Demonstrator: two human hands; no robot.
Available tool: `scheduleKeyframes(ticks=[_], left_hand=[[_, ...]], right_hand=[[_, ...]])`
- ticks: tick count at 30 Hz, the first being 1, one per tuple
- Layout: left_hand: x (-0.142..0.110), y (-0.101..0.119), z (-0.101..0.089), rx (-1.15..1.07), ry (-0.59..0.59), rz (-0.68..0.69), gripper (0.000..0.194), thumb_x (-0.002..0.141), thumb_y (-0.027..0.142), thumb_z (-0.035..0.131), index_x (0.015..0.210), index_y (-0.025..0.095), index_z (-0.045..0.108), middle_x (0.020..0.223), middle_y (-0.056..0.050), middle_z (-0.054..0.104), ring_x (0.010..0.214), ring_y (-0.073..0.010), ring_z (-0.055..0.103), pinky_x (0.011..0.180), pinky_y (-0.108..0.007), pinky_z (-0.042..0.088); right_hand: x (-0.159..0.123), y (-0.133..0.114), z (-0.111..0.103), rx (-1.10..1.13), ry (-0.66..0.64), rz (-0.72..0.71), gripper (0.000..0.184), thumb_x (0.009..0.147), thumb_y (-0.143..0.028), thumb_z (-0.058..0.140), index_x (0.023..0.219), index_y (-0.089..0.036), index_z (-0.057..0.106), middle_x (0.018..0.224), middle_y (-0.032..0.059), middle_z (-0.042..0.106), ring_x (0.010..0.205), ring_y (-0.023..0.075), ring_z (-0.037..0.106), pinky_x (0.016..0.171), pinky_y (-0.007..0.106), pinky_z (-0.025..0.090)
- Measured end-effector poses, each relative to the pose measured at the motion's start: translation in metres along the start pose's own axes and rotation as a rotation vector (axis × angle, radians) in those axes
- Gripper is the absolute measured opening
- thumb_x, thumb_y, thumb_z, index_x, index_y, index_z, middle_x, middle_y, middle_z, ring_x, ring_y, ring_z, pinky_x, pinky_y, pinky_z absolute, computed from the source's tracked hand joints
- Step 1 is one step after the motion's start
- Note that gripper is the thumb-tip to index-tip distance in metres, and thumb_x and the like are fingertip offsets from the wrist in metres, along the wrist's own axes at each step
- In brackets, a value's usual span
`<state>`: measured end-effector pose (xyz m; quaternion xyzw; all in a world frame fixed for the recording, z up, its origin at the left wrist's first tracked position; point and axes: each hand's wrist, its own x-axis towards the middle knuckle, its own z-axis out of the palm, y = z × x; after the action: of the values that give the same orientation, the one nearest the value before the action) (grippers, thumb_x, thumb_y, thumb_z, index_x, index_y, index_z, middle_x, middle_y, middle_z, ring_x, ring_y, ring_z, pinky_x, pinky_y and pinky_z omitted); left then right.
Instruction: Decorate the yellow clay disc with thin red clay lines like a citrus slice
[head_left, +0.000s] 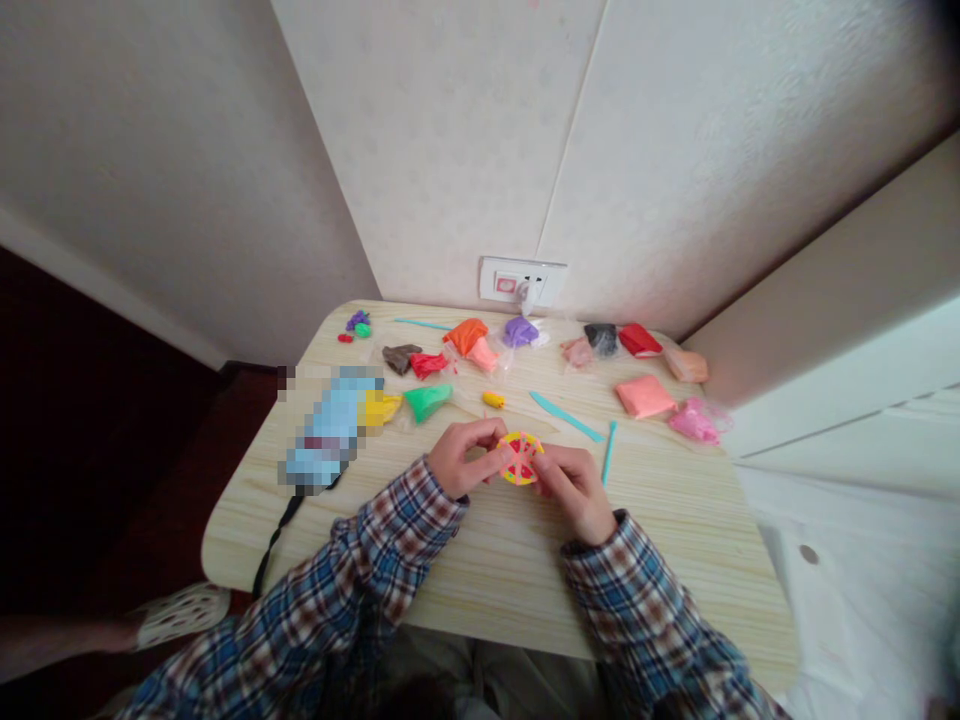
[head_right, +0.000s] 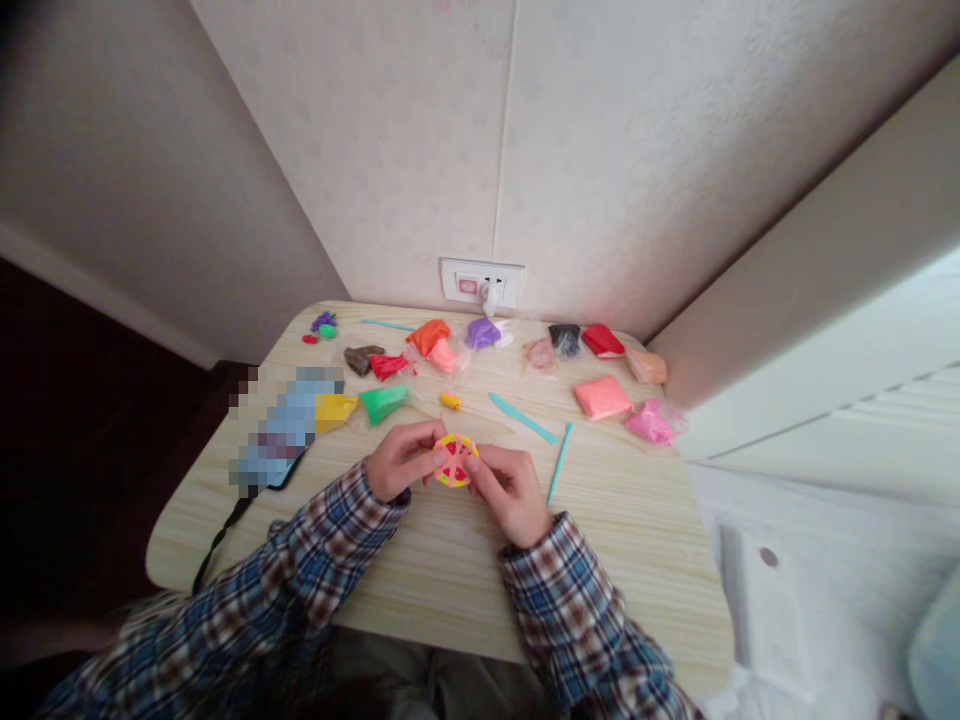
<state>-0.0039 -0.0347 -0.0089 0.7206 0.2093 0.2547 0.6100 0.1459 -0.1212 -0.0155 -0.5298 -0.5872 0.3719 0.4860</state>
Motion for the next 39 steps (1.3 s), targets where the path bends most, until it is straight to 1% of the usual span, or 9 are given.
scheduleKeyframes(ticks=[5, 9, 14, 18, 22, 26, 30, 33, 39], left_hand=[[0.0, -0.002, -0.001, -0.001, -0.016, -0.018, 0.029, 0.081, 0.039, 0.052, 0.066, 0.014, 0.05, 0.052, 0.003, 0.048, 0.044, -0.0065, 0.044, 0.044, -0.017, 0.036], [-0.001, 0.001, 0.0, 0.03, -0.021, -0.025, 0.032, 0.082, 0.036, 0.05, 0.06, 0.014, 0.049, 0.047, 0.004, 0.046, 0.043, -0.0057, 0.042, 0.045, -0.016, 0.033], [-0.001, 0.003, 0.0, 0.032, 0.03, -0.024, 0.032, 0.082, 0.037, 0.051, 0.061, 0.013, 0.05, 0.047, 0.005, 0.046, 0.042, -0.0051, 0.041, 0.045, -0.016, 0.034], [-0.001, 0.004, 0.002, 0.008, -0.026, -0.025, 0.031, 0.081, 0.038, 0.052, 0.064, 0.012, 0.054, 0.049, 0.004, 0.047, 0.043, -0.0056, 0.043, 0.046, -0.017, 0.035], [-0.003, 0.007, 0.004, -0.039, -0.055, -0.09, 0.027, 0.079, 0.035, 0.054, 0.071, 0.01, 0.06, 0.054, 0.002, 0.052, 0.044, -0.0054, 0.045, 0.045, -0.017, 0.037], [-0.005, 0.01, 0.004, -0.074, -0.048, -0.136, 0.03, 0.077, 0.039, 0.056, 0.072, 0.01, 0.062, 0.055, 0.002, 0.052, 0.043, -0.0047, 0.043, 0.043, -0.016, 0.035], [-0.005, 0.011, 0.004, -0.077, -0.044, -0.111, 0.029, 0.078, 0.038, 0.056, 0.074, 0.01, 0.063, 0.055, 0.002, 0.052, 0.042, -0.004, 0.041, 0.042, -0.016, 0.033], [-0.005, 0.012, 0.005, -0.066, -0.047, -0.103, 0.029, 0.078, 0.037, 0.055, 0.07, 0.01, 0.061, 0.055, 0.001, 0.053, 0.043, -0.0045, 0.042, 0.042, -0.016, 0.035], [-0.005, 0.013, 0.007, -0.087, -0.046, -0.13, 0.035, 0.079, 0.043, 0.054, 0.066, 0.011, 0.059, 0.054, 0.001, 0.053, 0.044, -0.0051, 0.043, 0.042, -0.016, 0.035]], right_hand=[[0.0, -0.002, -0.001, 0.006, -0.003, -0.018, 0.046, 0.09, -0.044, 0.041, 0.055, -0.017, 0.052, 0.049, -0.0022, 0.046, 0.047, 0.0092, 0.04, 0.049, 0.023, 0.032], [0.0, 0.0, -0.001, 0.029, 0.0, 0.002, 0.049, 0.09, -0.048, 0.039, 0.054, -0.017, 0.052, 0.049, -0.0017, 0.046, 0.047, 0.0094, 0.039, 0.048, 0.023, 0.032], [-0.001, 0.004, -0.002, 0.109, -0.093, 0.077, 0.047, 0.087, -0.052, 0.043, 0.059, -0.016, 0.057, 0.049, -0.0019, 0.047, 0.045, 0.0091, 0.04, 0.045, 0.023, 0.031], [-0.002, 0.003, -0.002, 0.143, -0.1, 0.105, 0.046, 0.086, -0.05, 0.045, 0.056, -0.016, 0.056, 0.047, -0.0022, 0.046, 0.044, 0.0085, 0.038, 0.044, 0.022, 0.03], [-0.003, 0.003, -0.002, 0.184, -0.065, 0.12, 0.045, 0.086, -0.049, 0.046, 0.056, -0.017, 0.056, 0.046, -0.0028, 0.044, 0.043, 0.0082, 0.037, 0.043, 0.022, 0.028], [-0.003, 0.003, -0.002, 0.185, -0.089, 0.095, 0.045, 0.087, -0.048, 0.045, 0.057, -0.016, 0.057, 0.047, -0.0023, 0.046, 0.044, 0.0086, 0.039, 0.044, 0.023, 0.03], [-0.002, 0.002, -0.002, 0.189, -0.141, 0.051, 0.045, 0.087, -0.049, 0.046, 0.057, -0.016, 0.057, 0.047, -0.0023, 0.046, 0.045, 0.0091, 0.04, 0.046, 0.024, 0.032], [-0.001, 0.001, -0.002, 0.2, -0.153, 0.066, 0.043, 0.087, -0.045, 0.047, 0.056, -0.017, 0.056, 0.047, -0.0026, 0.046, 0.044, 0.0086, 0.04, 0.045, 0.023, 0.031], [-0.001, -0.004, -0.001, 0.232, -0.16, 0.067, 0.043, 0.087, -0.043, 0.048, 0.054, -0.016, 0.055, 0.046, -0.0031, 0.046, 0.041, 0.0072, 0.037, 0.042, 0.022, 0.03]])
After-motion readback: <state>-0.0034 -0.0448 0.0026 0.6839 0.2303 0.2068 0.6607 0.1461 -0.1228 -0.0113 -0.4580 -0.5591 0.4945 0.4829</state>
